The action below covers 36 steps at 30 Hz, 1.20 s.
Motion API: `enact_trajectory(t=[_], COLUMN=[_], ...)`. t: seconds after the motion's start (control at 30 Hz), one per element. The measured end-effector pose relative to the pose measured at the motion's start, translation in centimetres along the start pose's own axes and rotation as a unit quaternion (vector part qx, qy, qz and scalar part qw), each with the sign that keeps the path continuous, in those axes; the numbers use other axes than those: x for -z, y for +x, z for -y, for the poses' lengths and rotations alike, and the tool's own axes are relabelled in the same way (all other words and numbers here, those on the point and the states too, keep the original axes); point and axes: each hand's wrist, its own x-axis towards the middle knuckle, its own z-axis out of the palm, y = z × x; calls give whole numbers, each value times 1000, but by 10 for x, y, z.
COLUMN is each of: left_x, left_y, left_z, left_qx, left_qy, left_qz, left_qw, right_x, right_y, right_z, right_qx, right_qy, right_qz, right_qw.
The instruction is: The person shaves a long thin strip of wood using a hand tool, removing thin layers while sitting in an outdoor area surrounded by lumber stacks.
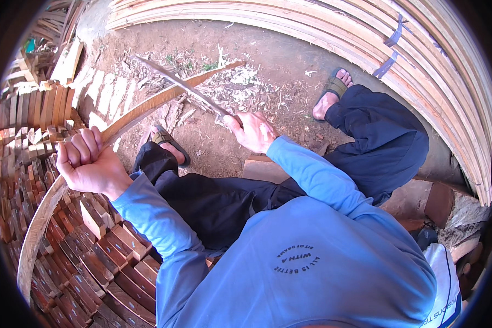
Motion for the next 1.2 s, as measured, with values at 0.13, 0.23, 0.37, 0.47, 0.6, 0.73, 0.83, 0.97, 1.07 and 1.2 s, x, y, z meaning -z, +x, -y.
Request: enact_trajectory(t=[0.13,0.23,0.37,0.47,0.6,0.73,0.83,0.97,1.07,1.2], left_x=[-1,5,3,-5,5,0,-7,-6,-2,-5], left_y=[0,1,-1,-3,2,-2,-5,-4,-4,-4], left_z=[0,-1,0,-1,0,-2,0,0,-1,-1], left_qx=[-10,-5,10,6,-4,4,7,-2,3,5], left_qy=[26,14,-13,0,7,2,8,13,4,0], left_qz=[-14,-9,30,23,12,12,20,12,14,30], left_qw=[1000,1000,999,1000,1000,1000,1000,1000,1000,1000], right_x=[-10,12,17,-9,5,20,-10,-6,14,17], right_y=[21,17,-3,14,21,-3,1,33,17,-2], right_z=[-36,-4,15,-33,-20,24,-16,-61,-20,6], right_qx=[-38,-68,16,-82,-90,70,26,-114,-96,45], right_qy=[2,-13,-25,-9,-40,-18,-30,-50,-28,-21], right_qz=[-27,48,33,4,24,-10,-49,4,32,-16], right_qw=[999,996,999,997,995,997,998,992,994,999])
